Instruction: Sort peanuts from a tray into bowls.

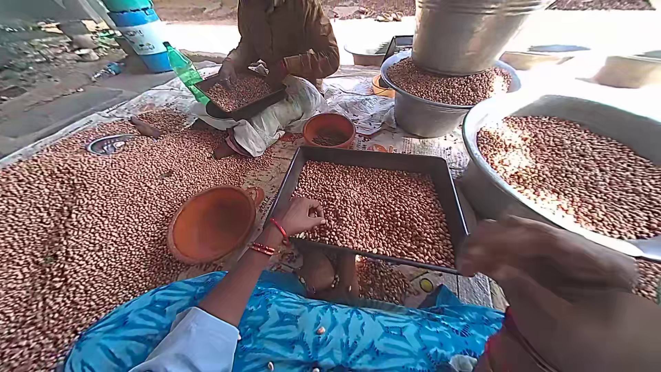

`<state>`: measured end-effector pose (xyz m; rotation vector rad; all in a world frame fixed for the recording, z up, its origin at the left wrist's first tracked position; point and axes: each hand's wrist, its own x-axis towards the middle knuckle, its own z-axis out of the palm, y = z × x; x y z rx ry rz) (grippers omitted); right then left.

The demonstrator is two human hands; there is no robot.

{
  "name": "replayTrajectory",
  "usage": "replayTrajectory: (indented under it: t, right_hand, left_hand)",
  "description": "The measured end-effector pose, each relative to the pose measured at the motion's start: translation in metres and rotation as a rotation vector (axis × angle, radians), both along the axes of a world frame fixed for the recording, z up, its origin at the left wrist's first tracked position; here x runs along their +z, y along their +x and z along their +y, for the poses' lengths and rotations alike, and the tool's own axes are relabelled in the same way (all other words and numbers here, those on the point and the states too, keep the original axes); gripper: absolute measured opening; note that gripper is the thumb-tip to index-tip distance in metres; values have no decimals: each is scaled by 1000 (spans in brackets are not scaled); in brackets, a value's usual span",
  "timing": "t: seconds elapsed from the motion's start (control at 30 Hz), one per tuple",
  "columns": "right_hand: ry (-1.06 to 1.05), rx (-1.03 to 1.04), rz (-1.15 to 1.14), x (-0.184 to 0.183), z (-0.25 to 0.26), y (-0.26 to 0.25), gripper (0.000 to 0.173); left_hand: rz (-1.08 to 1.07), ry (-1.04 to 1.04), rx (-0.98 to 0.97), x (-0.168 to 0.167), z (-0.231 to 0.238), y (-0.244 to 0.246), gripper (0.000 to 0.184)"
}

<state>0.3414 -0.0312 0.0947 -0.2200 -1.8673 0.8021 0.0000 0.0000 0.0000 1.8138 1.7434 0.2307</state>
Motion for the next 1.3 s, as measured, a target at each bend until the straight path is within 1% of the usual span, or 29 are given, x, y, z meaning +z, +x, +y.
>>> replayTrajectory:
  t: [0.03, 0.07, 0.1, 0.13, 0.2, 0.3, 0.4, 0.43, 0.47, 0.5, 0.57, 0.6, 0.63, 0.67, 0.7, 0.73, 0.8, 0.83, 0.9, 0.93, 0.97, 1.0, 1.03, 1.1, 1.13, 1.17, 1.23, 1.27, 1.3]
  right_hand:
    - [7, -179, -157, -12, 12, -18, 14]
    - [8, -334, -372, -23, 23, -32, 14]
    - [-29, -438, -584, -32, 32, -44, 14]
    - [-92, -491, -749, -40, 41, -53, 14]
    - [-219, -569, -987, -52, 57, -64, 18]
    - [-309, -627, -1163, -66, 73, -67, 22]
    - [-356, -597, -1271, -74, 80, -72, 24]
    - [-363, -584, -1302, -78, 80, -75, 24]
    - [-362, -580, -1318, -82, 81, -77, 24]
    - [-361, -582, -1327, -86, 81, -79, 24]
    - [-353, -590, -1349, -92, 83, -83, 26]
    - [-358, -588, -1363, -93, 84, -85, 26]
    - [-367, -587, -1374, -93, 84, -86, 26]
    - [-371, -588, -1380, -94, 85, -86, 26]
    - [-376, -585, -1388, -94, 85, -85, 26]
    - [-383, -569, -1396, -93, 86, -84, 26]
    - [-383, -459, -1376, -86, 84, -78, 24]
    - [-369, -340, -1318, -80, 82, -72, 22]
    - [-396, -39, -1079, -68, 78, -56, 18]
    - [-477, 62, -963, -61, 76, -48, 16]
    - [-591, 81, -875, -53, 72, -41, 15]
    - [-677, -10, -858, -45, 69, -33, 17]
    - [-719, -191, -915, -40, 68, -26, 22]
    - [-726, -573, -1139, -45, 75, -16, 30]
    - [-728, -688, -1250, -53, 80, -13, 34]
    - [-729, -731, -1343, -60, 83, -13, 37]
    - [-720, -662, -1448, -71, 86, -28, 41]
    - [-712, -584, -1437, -76, 86, -39, 42]
    - [-705, -508, -1362, -81, 86, -50, 44]
  left_hand:
    - [-101, 35, 20, 3, 0, -3, 25]
    - [-170, 55, 18, 4, -1, -4, 23]
    - [-201, 65, -2, 3, -3, -1, 21]
    - [-203, 65, -38, 2, -4, 4, 22]
    - [-124, 42, -107, -2, -7, 22, 24]
    - [27, -22, -147, -5, -8, 46, 28]
    - [72, -47, -201, -3, -3, 46, 25]
    - [30, -47, -216, 2, -4, 42, 23]
    - [-66, -40, -243, 8, -7, 36, 21]
    - [-216, -29, -296, 14, -12, 26, 18]
    - [-614, -61, -404, 28, -19, 8, 17]
    - [-718, -70, -403, 36, -23, 2, 19]
    - [-691, -22, -349, 44, -25, -2, 17]
    - [-531, 53, -269, 49, -26, -6, 13]
    - [-297, 96, -194, 52, -24, -9, 12]
    - [-74, 86, -142, 53, -21, -12, 14]
    - [235, -67, -90, 47, -13, -14, 19]
    - [342, -146, -81, 42, -9, -13, 20]
    - [475, -242, -46, 33, -6, -11, 23]
    - [511, -270, -24, 30, -4, -9, 25]
    - [530, -284, -6, 26, -4, -7, 26]
    - [547, -289, 6, 23, -4, -6, 26]
    - [562, -296, 17, 22, -4, -4, 27]
    - [588, -312, 40, 23, -5, 2, 27]
    - [607, -315, 48, 24, -6, 6, 26]
    - [626, -313, 53, 25, -7, 10, 26]
    - [651, -301, 60, 23, -8, 16, 26]
    - [663, -300, 61, 22, -9, 19, 25]
    - [669, -298, 65, 22, -10, 22, 25]
